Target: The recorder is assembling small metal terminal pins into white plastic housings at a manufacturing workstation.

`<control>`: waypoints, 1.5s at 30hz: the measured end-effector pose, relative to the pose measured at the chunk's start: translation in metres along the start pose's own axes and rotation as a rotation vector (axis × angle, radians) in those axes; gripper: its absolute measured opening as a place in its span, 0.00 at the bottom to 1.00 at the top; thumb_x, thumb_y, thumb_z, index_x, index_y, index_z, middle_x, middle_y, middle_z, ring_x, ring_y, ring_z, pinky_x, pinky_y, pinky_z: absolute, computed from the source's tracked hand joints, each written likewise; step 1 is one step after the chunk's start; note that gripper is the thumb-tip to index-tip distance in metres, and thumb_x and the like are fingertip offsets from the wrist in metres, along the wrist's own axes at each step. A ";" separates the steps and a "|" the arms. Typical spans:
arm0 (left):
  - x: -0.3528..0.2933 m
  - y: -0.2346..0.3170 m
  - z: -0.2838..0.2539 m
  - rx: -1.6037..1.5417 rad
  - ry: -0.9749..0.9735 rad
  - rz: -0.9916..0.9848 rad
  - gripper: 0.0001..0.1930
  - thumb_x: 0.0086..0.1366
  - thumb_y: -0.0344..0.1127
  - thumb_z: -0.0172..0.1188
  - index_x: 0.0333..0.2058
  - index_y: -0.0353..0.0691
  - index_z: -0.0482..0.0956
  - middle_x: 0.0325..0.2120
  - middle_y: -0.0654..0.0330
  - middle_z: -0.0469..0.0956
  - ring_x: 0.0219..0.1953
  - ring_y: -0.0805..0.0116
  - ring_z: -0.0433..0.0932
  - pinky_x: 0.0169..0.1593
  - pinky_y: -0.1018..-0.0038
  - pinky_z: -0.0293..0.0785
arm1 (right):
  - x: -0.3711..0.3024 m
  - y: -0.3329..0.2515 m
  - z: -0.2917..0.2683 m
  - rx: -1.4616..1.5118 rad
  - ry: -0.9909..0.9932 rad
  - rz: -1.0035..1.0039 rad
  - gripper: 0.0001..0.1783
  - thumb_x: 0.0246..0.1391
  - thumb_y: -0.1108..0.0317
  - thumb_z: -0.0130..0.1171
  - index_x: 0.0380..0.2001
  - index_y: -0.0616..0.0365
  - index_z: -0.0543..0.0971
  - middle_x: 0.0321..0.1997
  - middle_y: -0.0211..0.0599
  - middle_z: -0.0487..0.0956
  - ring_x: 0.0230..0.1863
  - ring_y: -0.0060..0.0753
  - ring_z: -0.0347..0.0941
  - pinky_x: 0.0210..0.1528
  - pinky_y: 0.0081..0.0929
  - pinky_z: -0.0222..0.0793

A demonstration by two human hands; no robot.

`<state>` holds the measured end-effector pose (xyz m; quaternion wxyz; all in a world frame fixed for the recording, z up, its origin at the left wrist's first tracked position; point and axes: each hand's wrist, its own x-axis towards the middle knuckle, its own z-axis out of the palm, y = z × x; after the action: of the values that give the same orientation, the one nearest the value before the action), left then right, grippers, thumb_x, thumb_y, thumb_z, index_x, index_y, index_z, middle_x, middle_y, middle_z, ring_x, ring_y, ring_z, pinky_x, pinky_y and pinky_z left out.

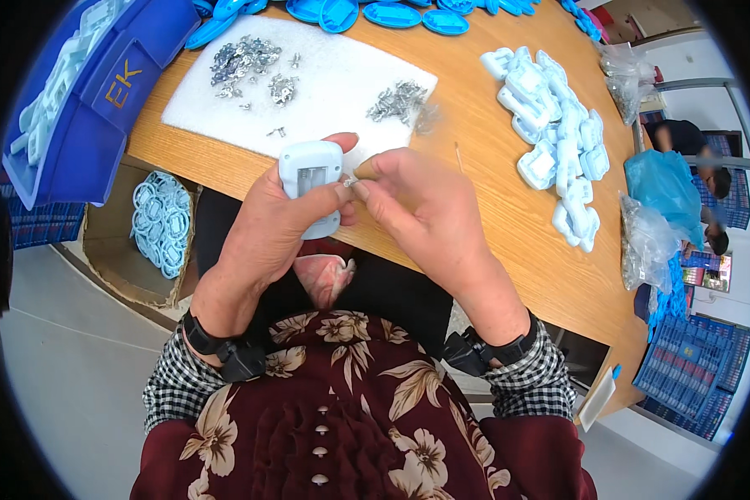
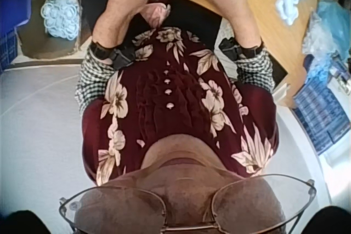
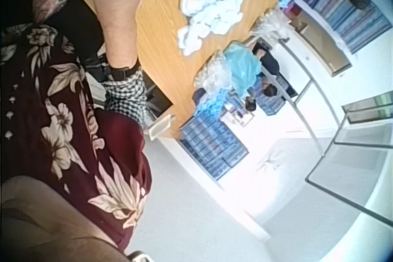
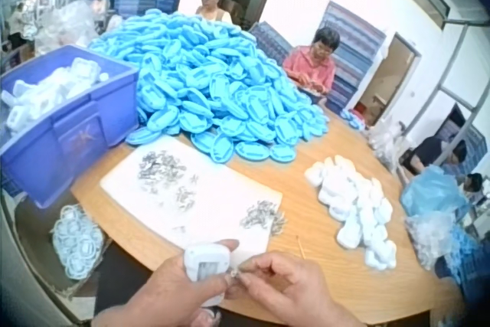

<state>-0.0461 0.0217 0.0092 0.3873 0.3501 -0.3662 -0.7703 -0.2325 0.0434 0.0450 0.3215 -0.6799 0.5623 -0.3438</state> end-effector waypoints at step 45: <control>0.026 -0.010 0.020 -0.158 -0.305 -0.250 0.28 0.78 0.48 0.38 0.68 0.38 0.59 0.39 0.49 0.80 0.34 0.62 0.82 0.39 0.67 0.82 | -0.021 0.029 -0.031 0.075 0.183 -0.057 0.04 0.52 0.76 0.61 0.31 0.61 0.76 0.59 0.43 0.73 0.60 0.37 0.69 0.64 0.34 0.62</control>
<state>-0.0776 0.0092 0.0040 0.2551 0.2408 -0.3126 -0.8827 -0.2770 0.0579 0.0361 0.2840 -0.6487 0.5566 -0.4343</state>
